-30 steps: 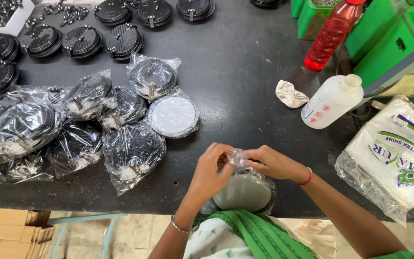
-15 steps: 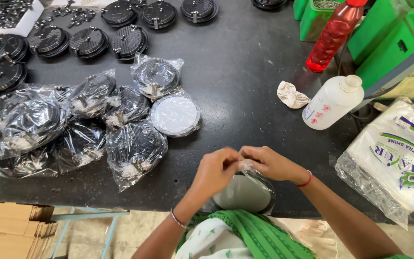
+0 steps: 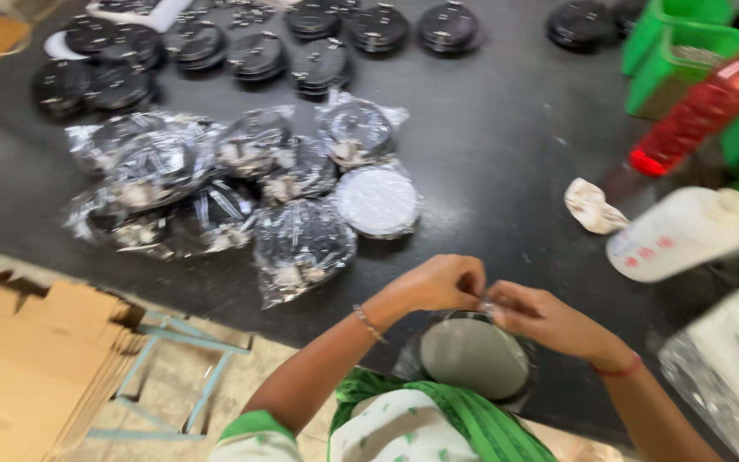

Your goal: The person wipes the white diffuser faces of round LED ceiling light fixtures with a cloth, then wraps the black fixture bodies in clear plastic film and stacks the wrapped units on the workbench with other finished units.

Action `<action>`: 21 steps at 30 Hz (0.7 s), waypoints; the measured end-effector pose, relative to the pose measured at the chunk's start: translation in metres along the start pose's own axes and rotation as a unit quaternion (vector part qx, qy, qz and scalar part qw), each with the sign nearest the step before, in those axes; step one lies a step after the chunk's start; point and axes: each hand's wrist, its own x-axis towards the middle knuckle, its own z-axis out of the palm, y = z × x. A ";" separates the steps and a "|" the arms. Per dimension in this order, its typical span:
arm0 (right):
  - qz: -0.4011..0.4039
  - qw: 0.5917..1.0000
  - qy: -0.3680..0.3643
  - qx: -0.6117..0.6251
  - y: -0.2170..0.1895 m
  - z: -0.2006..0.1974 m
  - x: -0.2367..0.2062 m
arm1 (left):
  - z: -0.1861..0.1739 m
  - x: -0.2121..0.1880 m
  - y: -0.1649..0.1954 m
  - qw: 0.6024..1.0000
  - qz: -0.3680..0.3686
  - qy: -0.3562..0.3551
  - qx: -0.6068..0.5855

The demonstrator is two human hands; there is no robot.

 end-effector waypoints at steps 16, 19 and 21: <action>-0.019 0.935 0.334 -0.119 -0.049 0.020 0.044 | -0.022 -0.127 0.024 0.912 0.057 0.405 0.028; -0.187 0.891 0.365 -0.195 -0.052 0.043 0.100 | -0.035 -0.157 0.007 0.883 -0.072 0.434 -0.162; -0.224 0.866 0.362 -0.264 -0.047 0.059 0.144 | -0.047 -0.177 -0.007 0.868 -0.067 0.455 -0.187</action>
